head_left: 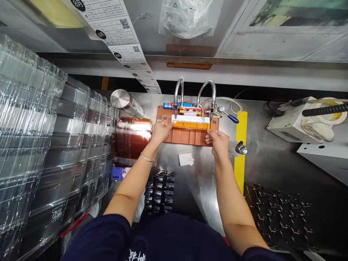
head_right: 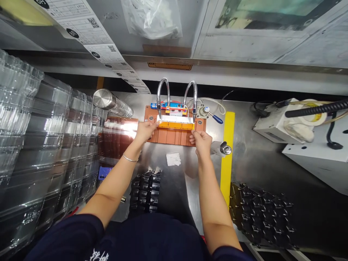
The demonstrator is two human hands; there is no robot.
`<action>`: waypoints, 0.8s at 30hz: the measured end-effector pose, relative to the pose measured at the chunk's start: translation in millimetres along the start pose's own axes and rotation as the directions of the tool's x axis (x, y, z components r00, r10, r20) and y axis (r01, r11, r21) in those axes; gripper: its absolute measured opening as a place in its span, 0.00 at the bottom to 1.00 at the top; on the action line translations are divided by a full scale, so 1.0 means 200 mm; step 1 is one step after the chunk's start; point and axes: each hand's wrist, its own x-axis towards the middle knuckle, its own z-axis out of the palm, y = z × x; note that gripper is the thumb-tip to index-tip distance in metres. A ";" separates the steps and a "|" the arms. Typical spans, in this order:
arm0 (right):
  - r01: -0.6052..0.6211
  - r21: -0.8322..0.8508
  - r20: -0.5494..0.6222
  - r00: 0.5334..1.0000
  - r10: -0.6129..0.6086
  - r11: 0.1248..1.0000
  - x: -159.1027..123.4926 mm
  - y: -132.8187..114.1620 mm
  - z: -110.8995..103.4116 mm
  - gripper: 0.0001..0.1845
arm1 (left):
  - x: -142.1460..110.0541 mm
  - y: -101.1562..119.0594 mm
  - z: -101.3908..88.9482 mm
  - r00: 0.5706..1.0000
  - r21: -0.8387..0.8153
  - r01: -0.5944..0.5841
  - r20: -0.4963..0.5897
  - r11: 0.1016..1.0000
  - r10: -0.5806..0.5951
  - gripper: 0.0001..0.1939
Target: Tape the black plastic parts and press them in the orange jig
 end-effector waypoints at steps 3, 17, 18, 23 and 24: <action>-0.006 0.003 -0.007 1.000 0.006 1.000 0.02 0.00 0.01 0.10 | 0.02 0.00 -0.01 1.000 0.038 -0.023 -0.020 0.999 0.024 0.21; -0.065 0.014 -0.015 0.998 0.065 0.998 0.01 -0.03 0.03 0.08 | 0.03 0.03 -0.02 0.999 -0.055 0.021 0.041 0.998 -0.019 0.19; -0.065 0.017 -0.009 0.998 0.065 0.998 0.00 -0.04 0.03 0.08 | 0.03 0.03 -0.02 0.999 -0.059 0.020 0.045 0.998 -0.017 0.19; -0.074 0.030 0.002 0.997 0.074 0.997 0.01 -0.04 0.02 0.08 | 0.02 0.05 -0.02 0.999 -0.046 0.034 0.039 0.998 -0.032 0.19; -0.082 0.026 -0.002 0.997 0.082 0.996 0.01 -0.04 0.02 0.08 | 0.02 0.05 -0.02 0.999 -0.040 0.031 0.041 0.999 -0.029 0.19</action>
